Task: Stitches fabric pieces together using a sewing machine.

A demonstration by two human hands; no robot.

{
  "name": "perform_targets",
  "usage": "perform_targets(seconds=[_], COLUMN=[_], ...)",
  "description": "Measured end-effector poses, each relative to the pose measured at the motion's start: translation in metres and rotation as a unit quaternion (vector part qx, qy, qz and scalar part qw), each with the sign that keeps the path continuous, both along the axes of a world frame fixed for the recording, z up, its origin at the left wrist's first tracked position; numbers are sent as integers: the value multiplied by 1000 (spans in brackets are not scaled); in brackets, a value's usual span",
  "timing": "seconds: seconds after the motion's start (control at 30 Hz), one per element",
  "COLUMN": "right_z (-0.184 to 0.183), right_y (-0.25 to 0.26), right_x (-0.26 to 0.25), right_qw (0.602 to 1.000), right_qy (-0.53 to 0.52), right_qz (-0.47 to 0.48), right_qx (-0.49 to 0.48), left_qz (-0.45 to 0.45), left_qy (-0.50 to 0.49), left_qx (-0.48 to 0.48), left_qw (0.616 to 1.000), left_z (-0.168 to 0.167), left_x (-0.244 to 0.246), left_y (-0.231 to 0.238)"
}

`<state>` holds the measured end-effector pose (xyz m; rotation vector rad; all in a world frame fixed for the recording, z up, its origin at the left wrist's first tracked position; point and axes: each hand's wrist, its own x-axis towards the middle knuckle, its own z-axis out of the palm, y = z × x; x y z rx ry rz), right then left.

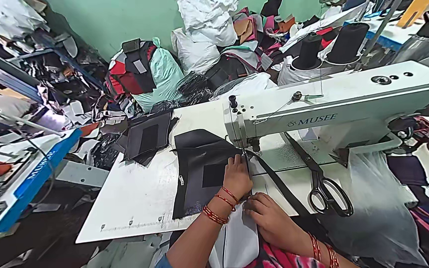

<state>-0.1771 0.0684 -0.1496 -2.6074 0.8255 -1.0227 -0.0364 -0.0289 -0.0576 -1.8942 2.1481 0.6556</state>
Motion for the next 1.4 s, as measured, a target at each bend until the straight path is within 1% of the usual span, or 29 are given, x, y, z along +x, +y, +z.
perform_targets(seconds=[0.2, 0.33, 0.47, 0.57, 0.6, 0.63, 0.7, 0.77, 0.83, 0.93, 1.0, 1.07, 1.13, 1.17, 1.2, 1.23, 1.27, 1.33, 1.4], right_z=[5, 11, 13, 19, 22, 26, 30, 30, 25, 19, 19, 22, 22, 22, 22, 23, 26, 30, 34], right_y=[-8, -14, -14, -16, -17, -18, -19, -20, -21, -17, -15, -18, -26, -31, -38, -45, -52, -67, -78], right_x=[-1, 3, 8, 12, 13, 15, 16, 15, 11, 7, 6, 7, 11, 13, 16, 19, 21, 24, 27], right_qw=[1000, 999, 997, 994, 993, 992, 992, 993, 995, 997, 998, 998, 995, 994, 992, 989, 984, 974, 963], right_qy=[-5, -3, -51, -79, -85, -91, -97, -89, -69, -39, -15, 15, 37, 48, 58, 75, 98, 138, 166], right_qz=[-24, -48, -53, -71, -75, -75, -64, -51, -46, -52, -56, -57, -61, -66, -73, -77, -79, -87, -95], right_qx=[-2, 5, -13, -30, -37, -43, -49, -53, -52, -34, -2, 37, 63, 74, 83, 102, 124, 156, 188], left_qz=[-20, -39, -32, -23, -28, -39, -56, -58, -55, -69, -67, -80, -131, -160, -169, -161, -139, -87, -64], left_qy=[-45, -69, -31, 24, 22, 2, -68, -122, -152, -163, -138, -86, 6, 73, 133, 172, 189, 194, 201], left_qx=[66, 86, 92, 46, 33, 28, 49, 65, 63, 58, 64, 77, 65, 43, 38, 49, 75, 114, 127], left_qw=[997, 993, 995, 998, 999, 999, 995, 989, 985, 982, 986, 990, 989, 984, 976, 971, 969, 970, 969], left_z=[12, 16, 14, 9, 9, 12, 20, 20, 16, 12, 18, 26, 25, 20, 18, 19, 22, 28, 30], left_x=[-9, -6, 11, 24, 24, 20, 2, -12, -19, -20, -15, -2, 23, 36, 45, 50, 51, 51, 50], left_y=[-10, -14, -19, -19, -17, -16, -15, -15, -17, -17, -19, -29, -42, -50, -56, -61, -65, -69, -72])
